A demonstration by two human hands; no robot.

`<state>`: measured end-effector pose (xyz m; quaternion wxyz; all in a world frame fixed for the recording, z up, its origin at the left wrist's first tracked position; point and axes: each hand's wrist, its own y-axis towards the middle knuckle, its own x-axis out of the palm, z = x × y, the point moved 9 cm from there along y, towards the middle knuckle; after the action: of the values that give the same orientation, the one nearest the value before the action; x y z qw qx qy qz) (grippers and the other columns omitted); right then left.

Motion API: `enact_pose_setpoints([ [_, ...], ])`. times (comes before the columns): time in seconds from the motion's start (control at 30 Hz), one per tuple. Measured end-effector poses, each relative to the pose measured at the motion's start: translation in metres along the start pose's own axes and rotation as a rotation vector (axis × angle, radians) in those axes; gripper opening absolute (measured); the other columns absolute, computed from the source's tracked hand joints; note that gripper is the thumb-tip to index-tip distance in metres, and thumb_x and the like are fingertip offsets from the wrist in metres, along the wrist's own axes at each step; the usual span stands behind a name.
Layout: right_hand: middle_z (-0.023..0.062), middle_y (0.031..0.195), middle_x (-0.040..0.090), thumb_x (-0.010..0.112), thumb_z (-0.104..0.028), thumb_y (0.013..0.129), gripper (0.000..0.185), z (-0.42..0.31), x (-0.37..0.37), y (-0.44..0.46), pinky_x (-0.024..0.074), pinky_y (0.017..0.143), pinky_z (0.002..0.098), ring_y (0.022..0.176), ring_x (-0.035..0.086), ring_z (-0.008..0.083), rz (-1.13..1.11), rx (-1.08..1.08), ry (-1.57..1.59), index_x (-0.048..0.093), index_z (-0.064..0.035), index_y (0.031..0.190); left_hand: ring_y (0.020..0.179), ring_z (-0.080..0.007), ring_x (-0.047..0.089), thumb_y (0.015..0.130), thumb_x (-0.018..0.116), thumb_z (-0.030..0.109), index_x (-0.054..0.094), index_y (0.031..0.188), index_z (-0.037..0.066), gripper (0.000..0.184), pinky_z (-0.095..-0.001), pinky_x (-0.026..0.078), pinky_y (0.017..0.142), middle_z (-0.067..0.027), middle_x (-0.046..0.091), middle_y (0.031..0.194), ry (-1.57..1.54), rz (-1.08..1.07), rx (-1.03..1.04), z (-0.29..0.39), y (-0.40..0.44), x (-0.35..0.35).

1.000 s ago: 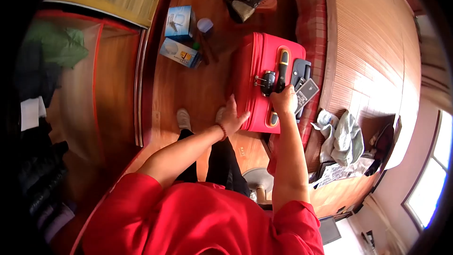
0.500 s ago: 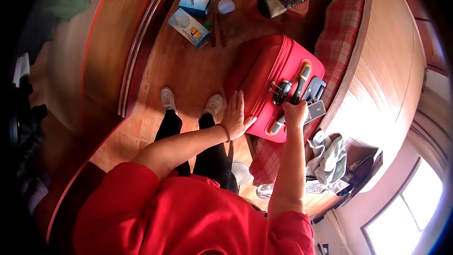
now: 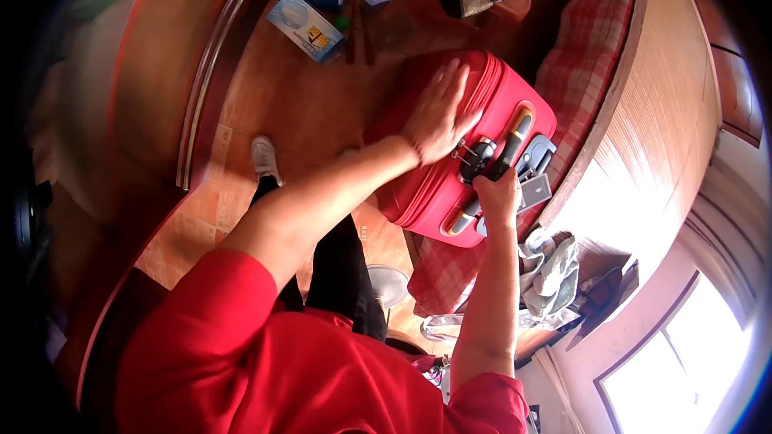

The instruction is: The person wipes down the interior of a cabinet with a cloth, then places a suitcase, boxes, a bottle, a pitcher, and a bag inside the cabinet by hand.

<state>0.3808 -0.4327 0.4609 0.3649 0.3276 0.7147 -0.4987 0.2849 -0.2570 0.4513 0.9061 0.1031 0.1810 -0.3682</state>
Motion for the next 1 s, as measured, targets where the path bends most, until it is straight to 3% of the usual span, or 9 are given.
enact_pose_setpoints([
  [0.1, 0.0215, 0.073, 0.059, 0.062, -0.016, 0.052, 0.036, 0.003, 0.008, 0.006, 0.0462, 0.068, 0.0395, 0.072, 0.058, 0.0357, -0.145, 0.023, -0.018, 0.053, 0.0061, 0.078, 0.125, -0.0395, 0.023, 0.083, 0.053, 0.025, 0.019, 0.133, -0.002, 0.067, -0.0422, 0.023, 0.103, -0.026, 0.022, 0.135, 0.123, 0.02, -0.04, 0.001, 0.005, 0.015],
  [0.23, 0.0216, 0.068, 0.058, 0.063, -0.014, 0.052, 0.029, -0.008, -0.001, -0.002, 0.0463, 0.067, 0.0404, 0.07, 0.059, 0.0367, -0.016, -0.093, -0.086, 0.053, 0.0055, 0.071, 0.124, -0.0399, 0.025, 0.082, 0.054, 0.018, 0.018, 0.133, -0.003, 0.065, -0.0423, 0.022, 0.103, -0.0265, 0.022, 0.135, -0.009, 0.06, -0.054, 0.001, -0.03, -0.002],
  [0.4, 0.0211, 0.068, 0.058, 0.062, -0.012, 0.051, 0.028, -0.02, -0.002, -0.006, 0.0461, 0.066, 0.0404, 0.071, 0.059, 0.037, -0.073, -0.113, -0.119, 0.053, 0.0049, 0.072, 0.127, -0.0401, 0.02, 0.083, 0.052, 0.015, 0.014, 0.134, -0.003, 0.066, -0.041, 0.02, 0.105, -0.0269, 0.019, 0.137, -0.152, 0.1, -0.125, -0.015, -0.112, -0.005],
  [0.53, 0.0175, 0.066, 0.059, 0.062, -0.009, 0.05, 0.027, -0.015, -0.001, 0.0, 0.0461, 0.063, 0.039, 0.065, 0.059, 0.0329, -0.1, -0.101, -0.091, 0.054, 0.003, 0.072, 0.13, -0.0386, 0.014, 0.081, 0.053, 0.005, 0.004, 0.136, -0.002, 0.074, -0.0406, 0.019, 0.105, -0.026, 0.009, 0.14, -0.175, -0.129, -0.196, -0.018, -0.194, 0.014],
  [0.57, 0.0144, 0.064, 0.058, 0.06, -0.007, 0.05, 0.025, -0.016, -0.002, -0.001, 0.0451, 0.06, 0.0362, 0.062, 0.058, 0.0283, -0.097, -0.082, -0.043, 0.055, 0.0026, 0.073, 0.127, -0.0401, 0.021, 0.081, 0.056, 0.011, 0.012, 0.134, -0.003, 0.07, -0.0412, 0.026, 0.103, -0.0269, 0.015, 0.138, -0.159, -0.155, -0.222, -0.017, -0.204, 0.011],
  [0.63, 0.0095, 0.061, 0.057, 0.056, -0.004, 0.051, 0.024, -0.022, -0.005, -0.008, 0.0433, 0.055, 0.0316, 0.057, 0.055, 0.0204, -0.091, -0.056, 0.038, 0.056, 0.002, 0.074, 0.127, -0.0407, 0.021, 0.08, 0.057, 0.012, 0.011, 0.134, -0.003, 0.073, -0.0413, 0.025, 0.103, -0.0272, 0.015, 0.137, -0.165, -0.171, -0.214, -0.014, -0.21, 0.01],
  [0.73, 0.0116, 0.06, 0.056, 0.058, -0.008, 0.051, 0.022, -0.007, -0.005, -0.005, 0.0444, 0.057, 0.0342, 0.057, 0.056, 0.0242, -0.032, -0.022, 0.061, 0.054, 0.0003, 0.071, 0.127, -0.0422, 0.019, 0.081, 0.058, 0.018, 0.005, 0.134, -0.004, 0.078, -0.0418, 0.024, 0.104, -0.0284, 0.014, 0.137, -0.147, -0.204, -0.191, -0.012, -0.2, 0.008],
  [0.83, 0.0101, 0.056, 0.053, 0.056, -0.008, 0.052, 0.019, -0.003, -0.003, -0.011, 0.0434, 0.052, 0.0322, 0.052, 0.052, 0.0211, -0.019, -0.022, 0.157, 0.052, 0.0006, 0.069, 0.126, -0.0426, 0.018, 0.084, 0.053, 0.032, 0.008, 0.132, -0.008, 0.078, -0.0431, 0.022, 0.104, -0.0316, 0.015, 0.135, -0.137, -0.199, -0.315, -0.017, -0.19, 0.008],
  [1.0, 0.0035, 0.056, 0.046, 0.052, 0.002, 0.057, 0.016, 0.001, 0.007, -0.02, 0.0396, 0.042, 0.0275, 0.045, 0.046, 0.0143, -0.109, 0.077, 0.535, 0.047, -0.0018, 0.071, 0.125, -0.0434, 0.017, 0.086, 0.049, 0.036, 0.007, 0.131, -0.011, 0.077, -0.0442, 0.021, 0.103, -0.0328, 0.008, 0.135, -0.034, -0.099, -0.397, -0.03, -0.163, 0.013],
])
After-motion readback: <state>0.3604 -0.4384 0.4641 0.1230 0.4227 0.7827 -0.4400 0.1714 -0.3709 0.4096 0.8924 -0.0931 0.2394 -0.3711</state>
